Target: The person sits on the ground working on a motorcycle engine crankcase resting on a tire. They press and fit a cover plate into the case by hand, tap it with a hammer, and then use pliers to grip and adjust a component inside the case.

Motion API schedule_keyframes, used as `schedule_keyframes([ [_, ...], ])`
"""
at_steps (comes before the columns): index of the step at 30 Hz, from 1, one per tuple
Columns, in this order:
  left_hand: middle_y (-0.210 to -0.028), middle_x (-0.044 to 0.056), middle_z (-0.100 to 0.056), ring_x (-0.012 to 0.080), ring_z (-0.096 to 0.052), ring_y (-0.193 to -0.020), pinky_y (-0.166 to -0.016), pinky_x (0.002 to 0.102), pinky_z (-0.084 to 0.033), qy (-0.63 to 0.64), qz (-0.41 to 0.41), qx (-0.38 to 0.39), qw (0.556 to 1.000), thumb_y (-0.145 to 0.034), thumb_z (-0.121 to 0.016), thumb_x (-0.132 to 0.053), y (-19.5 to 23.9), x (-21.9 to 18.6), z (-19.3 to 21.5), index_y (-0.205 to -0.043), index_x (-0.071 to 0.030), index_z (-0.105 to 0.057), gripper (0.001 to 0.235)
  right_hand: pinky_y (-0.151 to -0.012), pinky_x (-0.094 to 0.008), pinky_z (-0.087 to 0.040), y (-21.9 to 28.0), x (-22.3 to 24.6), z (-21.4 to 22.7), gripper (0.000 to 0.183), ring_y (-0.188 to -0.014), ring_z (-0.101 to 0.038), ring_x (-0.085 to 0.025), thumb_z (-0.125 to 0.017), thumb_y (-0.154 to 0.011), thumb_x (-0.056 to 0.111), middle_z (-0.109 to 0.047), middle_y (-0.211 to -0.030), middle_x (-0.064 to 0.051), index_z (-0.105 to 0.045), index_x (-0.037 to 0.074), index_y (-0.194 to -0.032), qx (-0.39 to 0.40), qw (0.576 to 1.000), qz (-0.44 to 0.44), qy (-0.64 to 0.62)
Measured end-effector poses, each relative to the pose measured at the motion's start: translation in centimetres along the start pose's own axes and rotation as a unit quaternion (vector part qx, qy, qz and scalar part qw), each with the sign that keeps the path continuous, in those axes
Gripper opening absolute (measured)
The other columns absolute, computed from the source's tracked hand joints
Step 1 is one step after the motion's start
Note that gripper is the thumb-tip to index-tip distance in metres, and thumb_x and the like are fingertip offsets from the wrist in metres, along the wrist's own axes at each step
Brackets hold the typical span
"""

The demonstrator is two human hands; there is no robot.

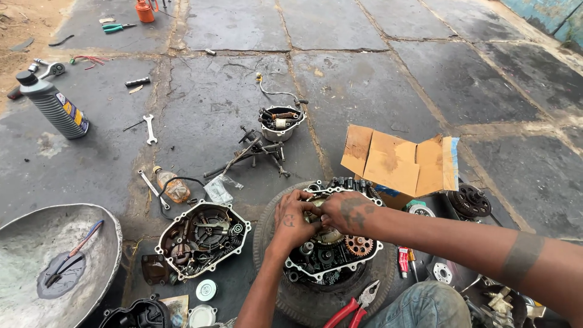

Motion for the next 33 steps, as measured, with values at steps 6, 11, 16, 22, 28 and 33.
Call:
schedule_keyframes([
  [6, -0.127, -0.004, -0.062, 0.0202, -0.048, -0.132, -0.116, 0.042, -0.031, -0.019, -0.008, -0.003, 1.0, -0.06, -0.093, -0.026, -0.5, 0.6, -0.5, -0.089, -0.02, -0.083, 0.031, -0.077, -0.034, -0.059, -1.5, -1.9, -1.1, 0.014, -0.079, -0.071, -0.02, -0.069, -0.09, 0.016, -0.07, -0.086, -0.006, -0.072, 0.004, -0.095, -0.048, 0.85, 0.342, 0.398],
  [11, -0.126, -0.004, -0.062, 0.0209, -0.048, -0.131, -0.115, 0.042, -0.031, -0.015, -0.005, -0.005, 1.0, -0.061, -0.092, -0.023, -0.2, 0.1, -0.1, -0.089, -0.019, -0.082, 0.029, -0.075, -0.036, -0.059, -1.7, -3.2, -1.2, 0.024, -0.073, -0.069, -0.019, -0.068, -0.096, 0.022, -0.068, -0.081, -0.006, -0.068, 0.006, -0.079, -0.053, 0.781, 0.433, 0.447],
  [16, -0.127, -0.004, -0.062, 0.0204, -0.048, -0.13, -0.114, 0.041, -0.032, -0.014, 0.015, -0.006, 1.0, -0.062, -0.092, -0.024, 0.3, 0.2, -0.1, -0.081, -0.018, -0.083, 0.022, -0.069, -0.038, -0.057, -0.1, -0.9, -1.1, 0.028, -0.069, -0.065, -0.019, -0.064, -0.101, 0.033, -0.067, -0.079, -0.007, -0.068, 0.009, -0.086, 0.001, 0.953, 0.207, 0.22],
  [22, -0.126, -0.002, -0.061, 0.0213, -0.047, -0.13, -0.113, 0.042, -0.032, 0.0, 0.004, -0.006, 1.0, -0.061, -0.094, -0.027, -0.4, -0.4, 0.0, -0.081, -0.016, -0.081, 0.026, -0.066, -0.041, -0.055, -2.7, -5.5, -2.9, 0.027, -0.065, -0.064, -0.022, -0.061, -0.1, 0.031, -0.065, -0.076, -0.009, -0.068, 0.007, -0.087, 0.015, 0.956, 0.2, 0.212],
  [28, -0.127, -0.002, -0.061, 0.0235, -0.048, -0.129, -0.113, 0.044, -0.032, -0.004, -0.007, -0.013, 1.0, -0.061, -0.094, -0.027, 0.2, 0.9, -1.3, -0.08, -0.017, -0.083, 0.024, -0.063, -0.036, -0.052, -0.9, -2.4, -3.8, 0.037, -0.061, -0.062, -0.019, -0.058, -0.105, 0.034, -0.063, -0.071, -0.006, -0.07, 0.008, -0.081, 0.01, 0.984, 0.116, 0.134],
  [33, -0.123, -0.002, -0.063, 0.0233, -0.049, -0.128, -0.113, 0.044, -0.032, 0.001, -0.01, -0.028, 1.0, -0.058, -0.095, -0.031, -0.4, 0.4, -0.7, -0.079, -0.018, -0.082, 0.029, -0.056, -0.037, -0.052, -2.7, -4.9, -2.0, 0.042, -0.057, -0.061, -0.02, -0.054, -0.108, 0.04, -0.062, -0.067, -0.005, -0.066, 0.009, -0.083, 0.047, 0.943, 0.2, 0.263],
])
Point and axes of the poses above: each hand's wrist, its own y-axis away from the middle knuckle, its own z-axis out of the back of the hand, x = y × z, the point moved 2 cm from there along -y, towards the middle knuckle
